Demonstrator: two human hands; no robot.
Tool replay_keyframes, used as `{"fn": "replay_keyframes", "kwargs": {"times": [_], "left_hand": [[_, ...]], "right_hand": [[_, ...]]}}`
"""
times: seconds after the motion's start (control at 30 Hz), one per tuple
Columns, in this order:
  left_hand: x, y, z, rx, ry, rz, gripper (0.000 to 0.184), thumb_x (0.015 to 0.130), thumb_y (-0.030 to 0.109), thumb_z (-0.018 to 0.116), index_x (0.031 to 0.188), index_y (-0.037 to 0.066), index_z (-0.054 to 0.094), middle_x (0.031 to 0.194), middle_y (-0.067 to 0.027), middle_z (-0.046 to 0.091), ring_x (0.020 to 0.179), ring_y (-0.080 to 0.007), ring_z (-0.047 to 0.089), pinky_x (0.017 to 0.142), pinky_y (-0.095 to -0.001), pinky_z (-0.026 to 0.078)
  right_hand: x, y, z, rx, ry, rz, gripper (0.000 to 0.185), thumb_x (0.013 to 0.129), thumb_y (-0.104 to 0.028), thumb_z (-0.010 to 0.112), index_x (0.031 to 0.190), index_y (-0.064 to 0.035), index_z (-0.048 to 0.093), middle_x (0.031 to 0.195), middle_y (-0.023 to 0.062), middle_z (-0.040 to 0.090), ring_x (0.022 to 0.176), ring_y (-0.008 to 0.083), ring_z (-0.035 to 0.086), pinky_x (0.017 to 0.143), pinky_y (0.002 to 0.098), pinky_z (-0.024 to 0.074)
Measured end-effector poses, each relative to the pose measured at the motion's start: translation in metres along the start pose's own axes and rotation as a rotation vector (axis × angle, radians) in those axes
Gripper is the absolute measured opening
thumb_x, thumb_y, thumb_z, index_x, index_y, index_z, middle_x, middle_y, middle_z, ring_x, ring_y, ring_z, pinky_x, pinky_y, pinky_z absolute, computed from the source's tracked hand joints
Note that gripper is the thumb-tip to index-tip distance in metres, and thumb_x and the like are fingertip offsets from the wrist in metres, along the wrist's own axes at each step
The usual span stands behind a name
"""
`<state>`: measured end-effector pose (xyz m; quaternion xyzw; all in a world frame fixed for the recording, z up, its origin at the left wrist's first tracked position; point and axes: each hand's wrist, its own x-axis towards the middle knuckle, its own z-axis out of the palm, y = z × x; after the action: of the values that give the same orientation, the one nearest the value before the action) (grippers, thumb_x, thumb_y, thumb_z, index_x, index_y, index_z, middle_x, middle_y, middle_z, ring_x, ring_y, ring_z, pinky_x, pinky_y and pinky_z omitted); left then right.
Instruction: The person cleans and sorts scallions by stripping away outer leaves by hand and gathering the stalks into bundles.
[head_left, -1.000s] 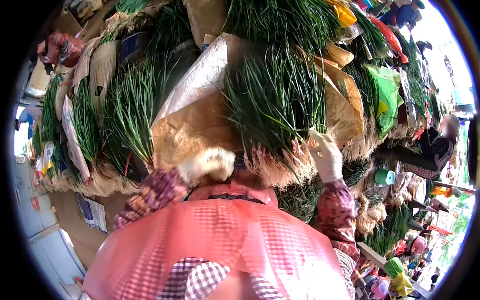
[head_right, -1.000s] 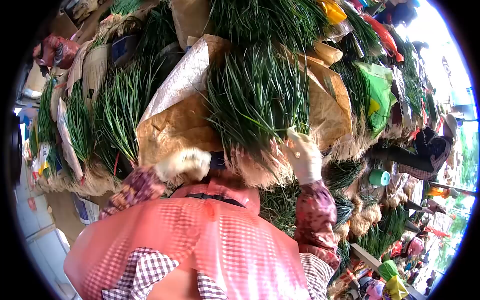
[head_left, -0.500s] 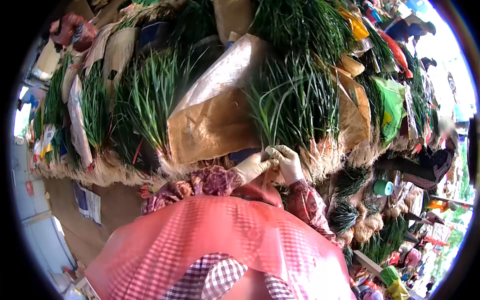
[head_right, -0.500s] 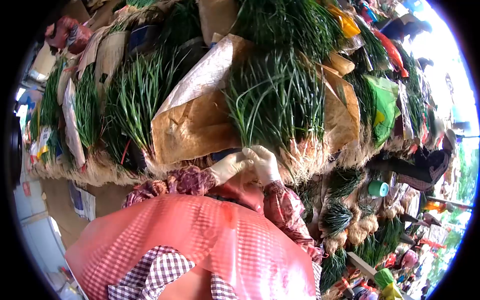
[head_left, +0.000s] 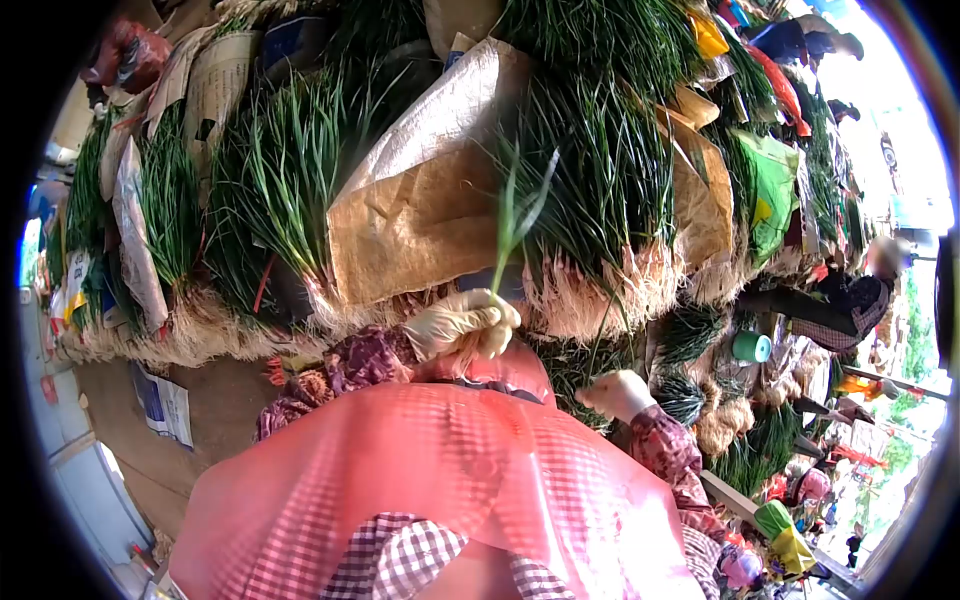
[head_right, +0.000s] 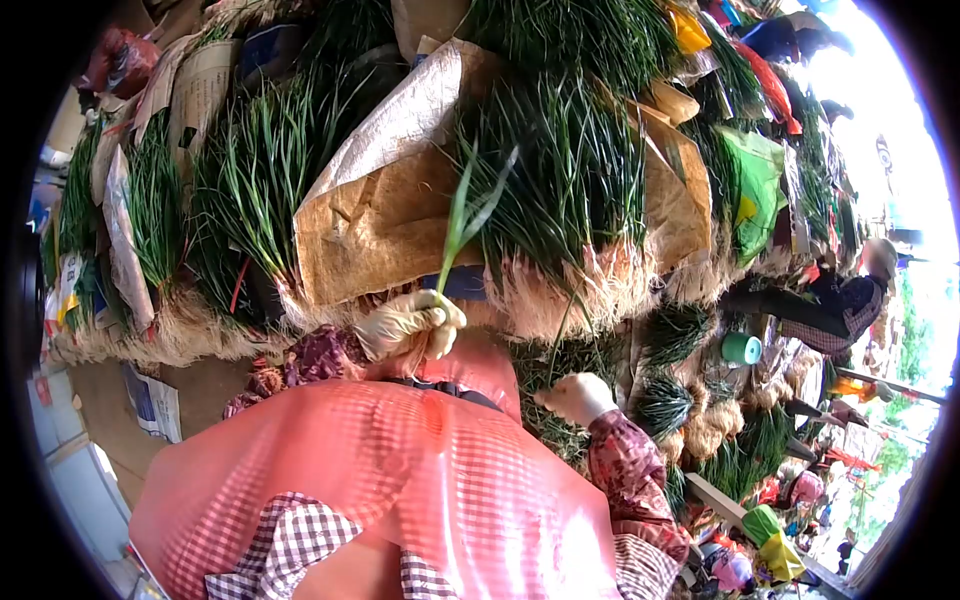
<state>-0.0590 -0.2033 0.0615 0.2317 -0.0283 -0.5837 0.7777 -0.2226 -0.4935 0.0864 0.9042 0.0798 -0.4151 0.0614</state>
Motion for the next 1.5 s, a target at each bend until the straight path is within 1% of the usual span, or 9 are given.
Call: {"fn": "replay_keyframes", "kwargs": {"times": [0.03,0.17,0.3,0.5,0.63,0.83,0.87,1.1,1.5], "left_hand": [[0.002,0.004,0.007,0.004,0.081,0.021,0.02,0.093,0.015,0.052,0.104,-0.001,0.056,0.09,-0.0094,0.06,0.077,-0.0155,0.061,0.068,-0.0293,0.053],[0.03,-0.011,-0.014,0.012,0.16,0.066,0.019,0.092,0.017,0.056,0.103,0.002,0.061,0.077,-0.0004,0.058,0.055,-0.0045,0.049,0.052,-0.0222,0.046],[0.037,-0.009,0.006,0.104,0.169,0.001,0.02,0.093,0.02,0.055,0.1,0.004,0.065,0.06,0.0053,0.051,0.047,-0.0031,0.042,0.045,-0.0206,0.038],[0.07,-0.046,0.008,0.258,0.371,0.151,0.022,0.093,0.02,0.056,0.108,0.005,0.063,0.089,-0.0011,0.065,0.071,-0.0082,0.057,0.065,-0.0225,0.049],[0.082,-0.056,-0.004,0.003,0.282,0.039,0.021,0.094,0.013,0.053,0.11,-0.001,0.056,0.107,-0.0087,0.062,0.097,-0.0159,0.06,0.089,-0.0283,0.048],[0.069,-0.059,-0.02,0.063,0.324,0.056,0.016,0.093,0.01,0.055,0.104,0.001,0.059,0.102,-0.0059,0.064,0.091,-0.0151,0.061,0.086,-0.0284,0.05],[0.068,-0.06,-0.018,0.085,0.442,-0.016,0.017,0.094,0.019,0.054,0.101,0.005,0.062,0.091,-0.002,0.065,0.071,-0.0085,0.057,0.064,-0.0238,0.048],[0.068,-0.057,-0.009,0.054,0.364,-0.07,0.025,0.089,0.012,0.061,0.111,0.0,0.06,0.103,-0.0052,0.065,0.095,-0.0126,0.061,0.086,-0.0251,0.049],[0.039,-0.034,0.003,0.073,0.394,-0.034,0.02,0.092,0.026,0.059,0.102,0.009,0.062,0.078,0.0033,0.062,0.058,-0.0057,0.048,0.05,-0.0192,0.038]], "right_hand": [[-0.012,-0.007,-0.018,0.123,-0.155,0.114,0.04,0.09,-0.044,0.051,0.075,-0.0107,0.066,0.064,0.0023,0.062,0.056,0.0142,0.061,0.043,0.0261,0.049],[0.047,0.02,-0.054,0.232,0.924,0.178,0.034,0.084,-0.032,0.064,0.107,-0.0088,0.055,0.09,0.0069,0.059,0.06,0.0169,0.058,0.056,0.0312,0.0517],[0.09,0.035,-0.069,0.285,0.821,0.209,0.028,0.08,-0.026,0.068,0.104,-0.0117,0.062,0.078,0.0055,0.058,0.07,0.0183,0.059,0.066,0.0313,0.0514],[0.071,-0.014,-0.072,2.031,0.485,-0.143,0.029,0.086,-0.015,0.063,0.111,-0.0005,0.062,0.093,0.0052,0.068,0.081,0.0106,0.062,0.076,0.0254,0.0499],[0.078,-0.037,-0.076,2.119,0.479,-0.137,0.024,0.087,-0.01,0.06,0.108,0.0001,0.063,0.1,0.0076,0.067,0.089,0.0129,0.062,0.08,0.0259,0.0478],[0.072,-0.014,-0.059,2.295,0.691,-0.137,0.02,0.087,-0.008,0.061,0.106,-0.0008,0.061,0.102,0.0076,0.065,0.086,0.0137,0.061,0.078,0.0257,0.0477],[0.074,-0.011,-0.054,2.252,0.667,-0.172,0.021,0.087,-0.008,0.062,0.106,-0.0006,0.061,0.103,0.0082,0.065,0.09,0.0144,0.061,0.081,0.0269,0.0469],[0.08,-0.04,-0.075,2.075,0.318,-0.168,0.031,0.09,-0.01,0.058,0.118,0.003,0.055,0.111,0.011,0.063,0.1,0.0163,0.06,0.088,0.0274,0.0467],[0.101,-0.035,-0.078,2.024,0.437,-0.173,0.026,0.088,-0.001,0.05,0.113,-0.0004,0.058,0.101,0.0081,0.064,0.088,0.0145,0.062,0.08,0.0267,0.0508]]}}
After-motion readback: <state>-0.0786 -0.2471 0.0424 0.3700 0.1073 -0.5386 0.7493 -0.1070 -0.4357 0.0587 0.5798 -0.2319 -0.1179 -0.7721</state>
